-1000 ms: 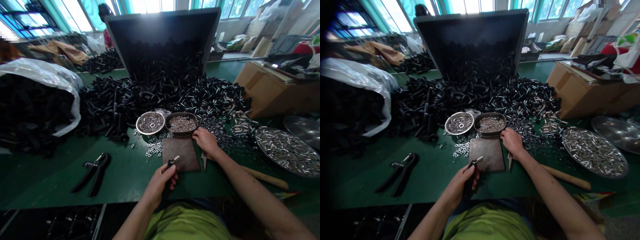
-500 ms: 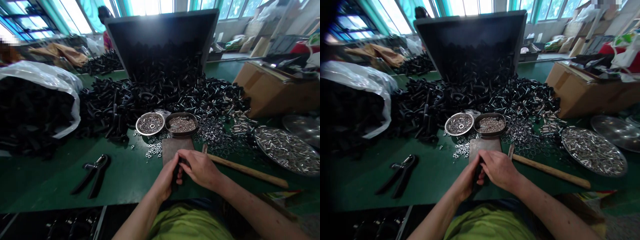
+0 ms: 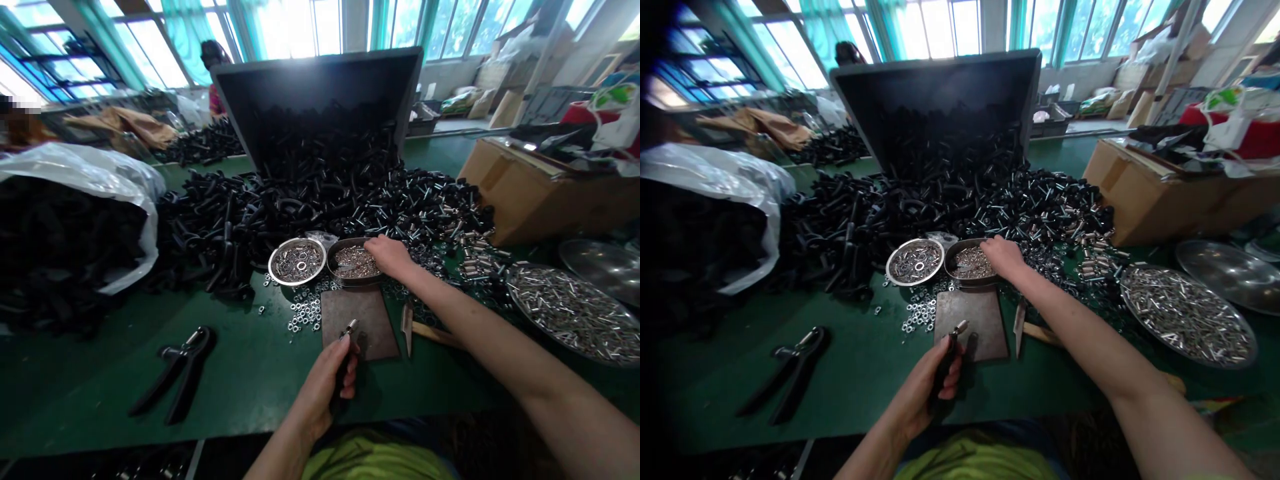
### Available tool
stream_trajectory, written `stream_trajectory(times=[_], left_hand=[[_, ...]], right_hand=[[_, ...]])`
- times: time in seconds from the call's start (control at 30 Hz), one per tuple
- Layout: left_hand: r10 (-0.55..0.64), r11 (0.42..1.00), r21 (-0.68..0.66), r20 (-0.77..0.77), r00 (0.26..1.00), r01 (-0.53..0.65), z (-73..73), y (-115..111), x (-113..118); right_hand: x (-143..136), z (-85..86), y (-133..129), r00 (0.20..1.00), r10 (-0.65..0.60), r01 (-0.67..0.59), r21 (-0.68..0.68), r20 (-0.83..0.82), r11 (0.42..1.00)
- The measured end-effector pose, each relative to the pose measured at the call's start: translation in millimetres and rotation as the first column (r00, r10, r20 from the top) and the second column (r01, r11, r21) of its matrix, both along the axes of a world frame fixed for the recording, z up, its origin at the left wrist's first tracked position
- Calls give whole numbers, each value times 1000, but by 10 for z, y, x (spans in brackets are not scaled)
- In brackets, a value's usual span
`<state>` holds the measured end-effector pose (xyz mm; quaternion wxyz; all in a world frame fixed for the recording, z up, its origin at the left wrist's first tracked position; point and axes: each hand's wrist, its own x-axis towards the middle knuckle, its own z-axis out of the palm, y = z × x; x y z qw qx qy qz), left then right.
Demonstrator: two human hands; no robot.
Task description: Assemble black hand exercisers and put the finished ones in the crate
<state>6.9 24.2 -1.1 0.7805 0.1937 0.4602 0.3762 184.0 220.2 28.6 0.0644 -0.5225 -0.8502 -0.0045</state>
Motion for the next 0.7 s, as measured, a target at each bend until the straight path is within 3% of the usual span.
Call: stream_trajectory(times=[0.13, 0.23, 0.33, 0.4, 0.47, 0.57, 0.63, 0.7], left_hand=[[101, 994, -52, 49, 994, -98, 12, 22, -29], [187, 978, -106, 71, 980, -179, 7, 83, -62], [280, 952, -184, 203, 938, -244, -2, 169, -100], [309, 945, -214, 325, 894, -249, -3, 223, -118], [321, 944, -213, 405, 856, -253, 0, 262, -124], [338, 940, -198, 447, 828, -277, 18, 291, -110], [344, 939, -183, 449, 825, -291, 38, 294, -86], [338, 941, -170, 436, 834, -293, 62, 286, -50]], right_hand=[[-88, -89, 243, 996, -9, 7, 15, 83, 1000], [-108, -59, 207, 995, -16, 12, 40, 101, 999], [-76, 32, 64, 996, -23, 18, 62, 86, 998], [-52, 112, -104, 1000, 2, -4, 77, 27, 997], [-43, 198, -343, 985, 89, -77, 85, -148, 993], [-66, 310, -795, 843, 232, -231, 63, -485, 971], [-105, 343, -1091, 768, 264, -311, 20, -583, 950], [-164, 323, -1326, 742, 290, -361, 4, -604, 932]])
